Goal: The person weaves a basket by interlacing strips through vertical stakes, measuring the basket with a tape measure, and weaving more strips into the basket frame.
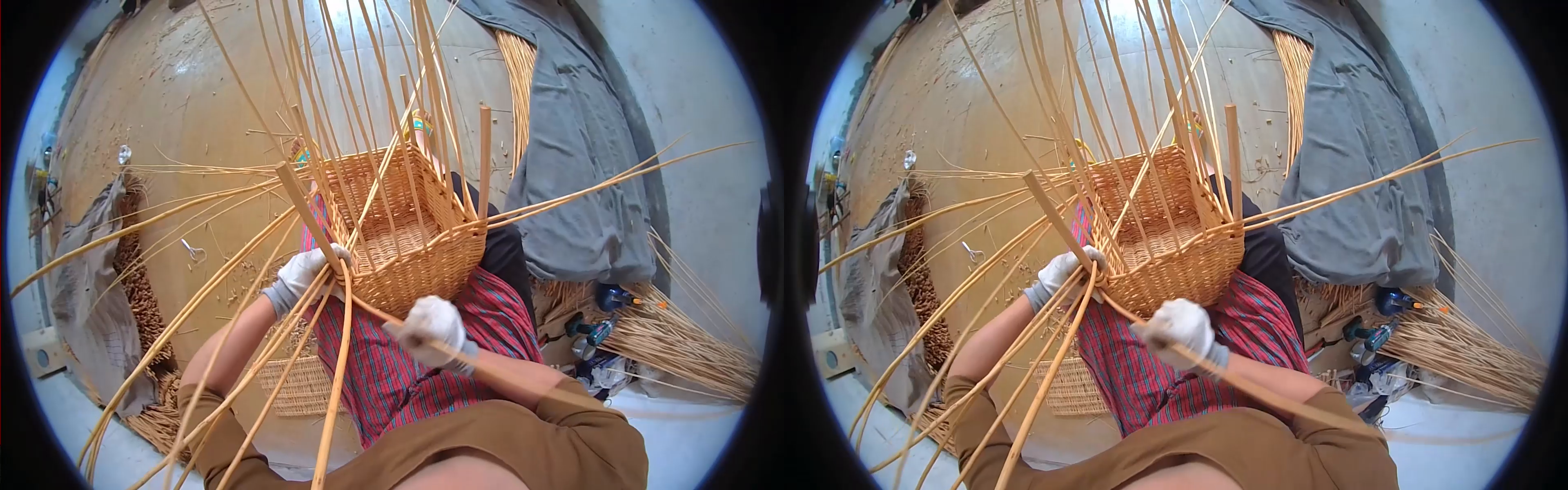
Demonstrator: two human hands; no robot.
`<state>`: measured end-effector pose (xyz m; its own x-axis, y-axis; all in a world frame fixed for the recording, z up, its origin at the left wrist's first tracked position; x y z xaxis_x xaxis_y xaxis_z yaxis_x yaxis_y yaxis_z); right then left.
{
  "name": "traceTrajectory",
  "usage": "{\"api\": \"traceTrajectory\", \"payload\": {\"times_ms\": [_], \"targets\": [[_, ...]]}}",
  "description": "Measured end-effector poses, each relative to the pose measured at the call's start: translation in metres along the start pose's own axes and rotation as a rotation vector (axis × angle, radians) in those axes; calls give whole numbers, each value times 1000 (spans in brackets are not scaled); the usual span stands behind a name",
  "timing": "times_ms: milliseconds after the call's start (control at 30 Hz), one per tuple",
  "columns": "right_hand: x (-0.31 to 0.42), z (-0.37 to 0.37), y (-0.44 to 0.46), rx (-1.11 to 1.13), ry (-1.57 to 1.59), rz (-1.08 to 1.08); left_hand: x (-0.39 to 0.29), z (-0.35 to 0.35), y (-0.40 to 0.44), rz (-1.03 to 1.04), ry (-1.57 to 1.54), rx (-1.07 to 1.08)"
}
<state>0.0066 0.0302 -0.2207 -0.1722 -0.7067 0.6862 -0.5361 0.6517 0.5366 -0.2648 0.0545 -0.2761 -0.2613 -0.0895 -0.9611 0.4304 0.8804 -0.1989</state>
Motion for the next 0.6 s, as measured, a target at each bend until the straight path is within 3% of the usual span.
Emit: {"api": "traceTrajectory", "payload": {"times_ms": [67, 100, 133, 200, 233, 333, 367, 400, 600], "targets": [[-24, -10, -2, -41, 106, 277, -1, 3, -6, -42, 65, -84], [-28, -13, 9, 6, 38, 535, -3, 3, -8, -192, -116, -61], [-53, -5, 7, -88, 464, 931, 4, 7, -12, -204, -125, -69], [-82, 10, 6, -212, 615, 963, 5, 10, -9, 104, 59, -144], [-88, 13, 5, -205, 616, 951, 3, 15, -9, -366, -648, -188], [-85, 15, 0, -359, 844, 987, -9, 34, -10, -428, -878, -356], [-82, 12, 3, -292, 728, 1031, 19, 47, -17, -72, -182, -407], [-81, 9, 3, -223, 610, 1075, -1, 51, -17, -53, 79, -533], [-82, 9, 4, -341, 838, 1061, 1, 91, -5, 17, -224, -820]]}}
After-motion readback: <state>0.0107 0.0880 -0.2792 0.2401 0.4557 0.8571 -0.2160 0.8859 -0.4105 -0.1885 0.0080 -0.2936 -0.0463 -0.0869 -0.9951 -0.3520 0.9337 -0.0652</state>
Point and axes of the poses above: each hand's wrist, its own y-axis towards the middle knuckle, its own z-axis out of the palm, x = y × z, the point moved 1 cm from there along y, towards the middle knuckle, and after that the axes turned 2 degrees about -z, right-handed, at the moved point
